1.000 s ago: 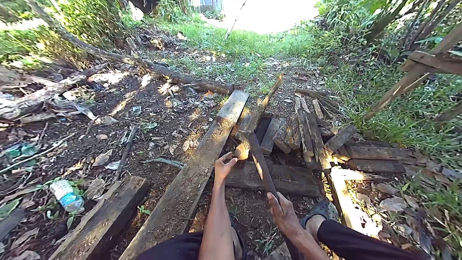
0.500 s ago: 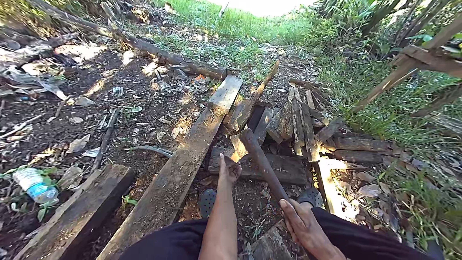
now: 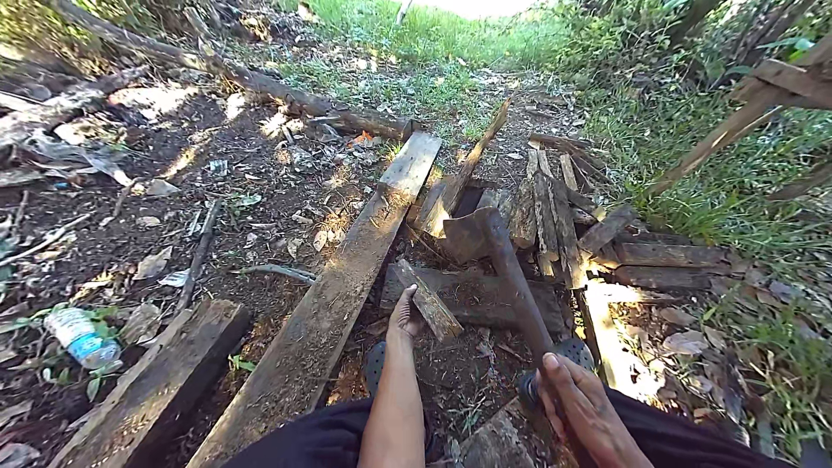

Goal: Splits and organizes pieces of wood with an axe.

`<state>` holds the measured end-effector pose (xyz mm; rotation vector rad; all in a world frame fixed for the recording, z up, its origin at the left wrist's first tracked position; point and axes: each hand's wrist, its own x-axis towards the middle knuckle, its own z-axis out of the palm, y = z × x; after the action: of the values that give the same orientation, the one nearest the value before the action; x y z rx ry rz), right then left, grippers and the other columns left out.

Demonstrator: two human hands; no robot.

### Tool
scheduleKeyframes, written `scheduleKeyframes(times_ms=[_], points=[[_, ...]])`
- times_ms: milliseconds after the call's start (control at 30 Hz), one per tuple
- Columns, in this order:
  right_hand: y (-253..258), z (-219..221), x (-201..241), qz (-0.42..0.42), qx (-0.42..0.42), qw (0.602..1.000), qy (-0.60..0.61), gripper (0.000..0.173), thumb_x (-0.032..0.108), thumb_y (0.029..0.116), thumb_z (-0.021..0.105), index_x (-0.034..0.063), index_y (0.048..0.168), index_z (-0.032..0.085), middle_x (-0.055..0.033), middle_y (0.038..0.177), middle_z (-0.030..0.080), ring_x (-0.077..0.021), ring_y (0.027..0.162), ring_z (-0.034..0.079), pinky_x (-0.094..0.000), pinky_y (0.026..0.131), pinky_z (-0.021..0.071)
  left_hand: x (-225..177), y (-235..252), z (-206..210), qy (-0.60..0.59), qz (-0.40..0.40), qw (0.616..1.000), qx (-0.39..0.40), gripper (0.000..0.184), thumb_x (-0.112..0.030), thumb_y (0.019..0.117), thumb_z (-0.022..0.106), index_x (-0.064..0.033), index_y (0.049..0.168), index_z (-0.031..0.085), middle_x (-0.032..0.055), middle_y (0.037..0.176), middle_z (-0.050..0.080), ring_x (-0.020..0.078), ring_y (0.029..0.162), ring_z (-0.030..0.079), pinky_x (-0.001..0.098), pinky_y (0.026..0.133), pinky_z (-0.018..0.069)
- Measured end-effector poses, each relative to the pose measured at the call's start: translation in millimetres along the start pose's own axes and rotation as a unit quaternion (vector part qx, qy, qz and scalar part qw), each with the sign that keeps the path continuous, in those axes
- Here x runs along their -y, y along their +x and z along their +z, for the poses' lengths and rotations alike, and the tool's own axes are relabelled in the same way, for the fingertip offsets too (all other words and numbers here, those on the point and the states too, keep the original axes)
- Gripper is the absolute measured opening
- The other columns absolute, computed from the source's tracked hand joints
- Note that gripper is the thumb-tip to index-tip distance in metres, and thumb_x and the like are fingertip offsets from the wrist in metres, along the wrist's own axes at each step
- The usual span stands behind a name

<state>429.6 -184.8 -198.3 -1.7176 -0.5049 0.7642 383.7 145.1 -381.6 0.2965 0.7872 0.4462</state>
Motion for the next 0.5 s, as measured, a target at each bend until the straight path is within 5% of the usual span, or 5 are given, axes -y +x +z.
scheduleKeyframes(times_ms=[133, 300, 500], points=[[4.7, -4.1, -14.1, 0.012, -0.035, 0.999, -0.005, 0.063, 0.068, 0.1013, 0.041, 0.0103, 0.089, 0.063, -0.0055, 0.054, 0.054, -0.0187, 0.037, 0.051, -0.0337, 0.034, 0.0478, -21.7, -0.9, 6.3, 0.095, 0.056, 0.994, 0.005, 0.038, -0.028, 0.1015, 0.063, 0.0005, 0.127, 0.06, 0.0219, 0.106, 0.072, 0.0318, 0.089, 0.074, 0.0489, 0.077, 0.0628], [8.8, -5.5, -22.9, 0.043, -0.057, 0.997, 0.001, 0.065, 0.067, 0.1026, 0.037, 0.0087, 0.091, 0.064, -0.007, 0.056, 0.056, -0.0196, 0.039, 0.053, -0.0344, 0.035, 0.0489, -36.5, 0.6, 17.6, 0.167, 0.164, 0.971, 0.038, 0.043, -0.002, 0.0921, 0.072, 0.002, 0.133, 0.059, 0.0229, 0.111, 0.07, 0.0332, 0.092, 0.073, 0.0496, 0.08, 0.063], [12.0, 0.0, -21.8, 0.042, -0.053, 0.998, 0.0, 0.065, 0.068, 0.1018, 0.039, 0.0097, 0.09, 0.064, -0.0074, 0.056, 0.057, -0.0201, 0.039, 0.054, -0.0346, 0.036, 0.0496, -40.4, 14.8, 25.0, 0.321, 0.303, 0.884, 0.152, 0.042, 0.001, 0.0824, 0.079, 0.0027, 0.123, 0.069, 0.0174, 0.114, 0.074, 0.0267, 0.104, 0.072, 0.0436, 0.093, 0.0608]])
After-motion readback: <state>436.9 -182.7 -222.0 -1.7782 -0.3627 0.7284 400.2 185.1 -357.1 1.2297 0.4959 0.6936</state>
